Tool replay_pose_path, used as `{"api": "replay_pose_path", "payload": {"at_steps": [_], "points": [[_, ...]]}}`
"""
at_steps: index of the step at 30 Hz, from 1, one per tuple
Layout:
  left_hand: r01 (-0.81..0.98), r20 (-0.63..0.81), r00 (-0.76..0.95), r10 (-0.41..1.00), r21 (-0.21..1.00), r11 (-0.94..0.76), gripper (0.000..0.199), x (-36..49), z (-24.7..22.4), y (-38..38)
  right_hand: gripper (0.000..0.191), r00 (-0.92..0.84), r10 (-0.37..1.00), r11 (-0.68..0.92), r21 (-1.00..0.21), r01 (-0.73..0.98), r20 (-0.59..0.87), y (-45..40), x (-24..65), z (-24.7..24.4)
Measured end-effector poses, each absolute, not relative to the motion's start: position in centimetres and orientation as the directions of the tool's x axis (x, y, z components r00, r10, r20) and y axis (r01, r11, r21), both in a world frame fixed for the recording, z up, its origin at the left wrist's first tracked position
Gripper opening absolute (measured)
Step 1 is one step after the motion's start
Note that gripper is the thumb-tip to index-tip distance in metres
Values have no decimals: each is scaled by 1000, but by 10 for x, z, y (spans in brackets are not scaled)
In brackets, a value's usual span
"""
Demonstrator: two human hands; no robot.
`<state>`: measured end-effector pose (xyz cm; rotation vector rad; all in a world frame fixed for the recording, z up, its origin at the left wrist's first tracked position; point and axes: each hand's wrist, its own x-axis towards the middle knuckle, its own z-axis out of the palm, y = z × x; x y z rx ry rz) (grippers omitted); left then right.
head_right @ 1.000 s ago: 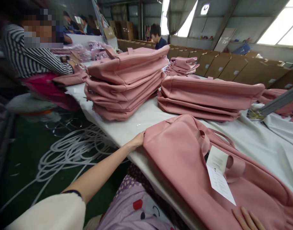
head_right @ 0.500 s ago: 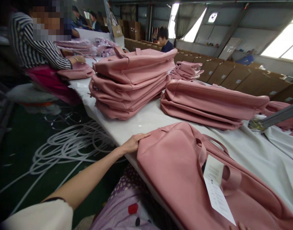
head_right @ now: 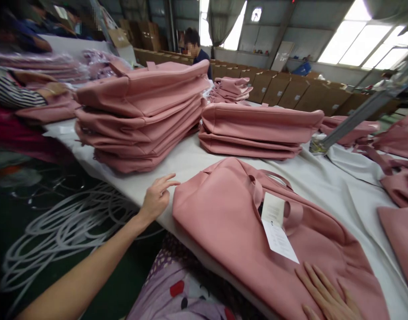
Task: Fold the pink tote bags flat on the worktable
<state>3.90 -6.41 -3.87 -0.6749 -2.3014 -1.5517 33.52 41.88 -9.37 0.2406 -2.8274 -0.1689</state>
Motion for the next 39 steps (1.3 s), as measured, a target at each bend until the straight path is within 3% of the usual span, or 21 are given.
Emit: {"api": "replay_pose_path", "payload": {"at_steps": [1, 2, 4, 6, 9, 20, 27, 32, 34, 39], "points": [[651, 603, -755, 257, 646, 399, 37, 55, -28, -60, 74, -950, -188, 975, 168, -149, 248, 417, 337, -92], [746, 648, -659, 383, 494, 447, 36, 69, -18, -54, 74, -959, -189, 969, 199, -147, 211, 415, 339, -90], [874, 608, -467, 642, 206, 441, 37, 87, -6, -38, 73, -973, -179, 956, 258, -138, 145, 408, 341, -84], [906, 483, -392, 783, 54, 420, 45, 89, -5, -19, 71, -984, -153, 953, 276, -121, 96, 400, 340, -77], [879, 363, -429, 827, -43, 475, 57, 71, -17, 5, 69, -992, -116, 959, 264, -98, 51, 392, 338, -69], [835, 176, -523, 834, -90, 543, 74, 43, -58, 22, 78, -969, -162, 973, 195, -125, 187, 393, 337, -75], [836, 245, -500, 831, -114, 537, 65, 40, -70, 23, 71, -989, -92, 989, 128, -78, 112, 384, 334, -63], [858, 435, -463, 772, 3, 513, 48, 37, -73, 20, 52, -991, -30, 998, 57, -23, 127, 383, 335, -61], [844, 518, -472, 713, 30, 536, 51, 40, -72, 21, 45, -976, 47, 998, 33, 55, 211, 382, 337, -64], [635, 519, -676, 523, 50, 771, 77, 49, -61, 17, 56, -711, 494, 840, -63, 539, 500, 379, 343, -71]]}}
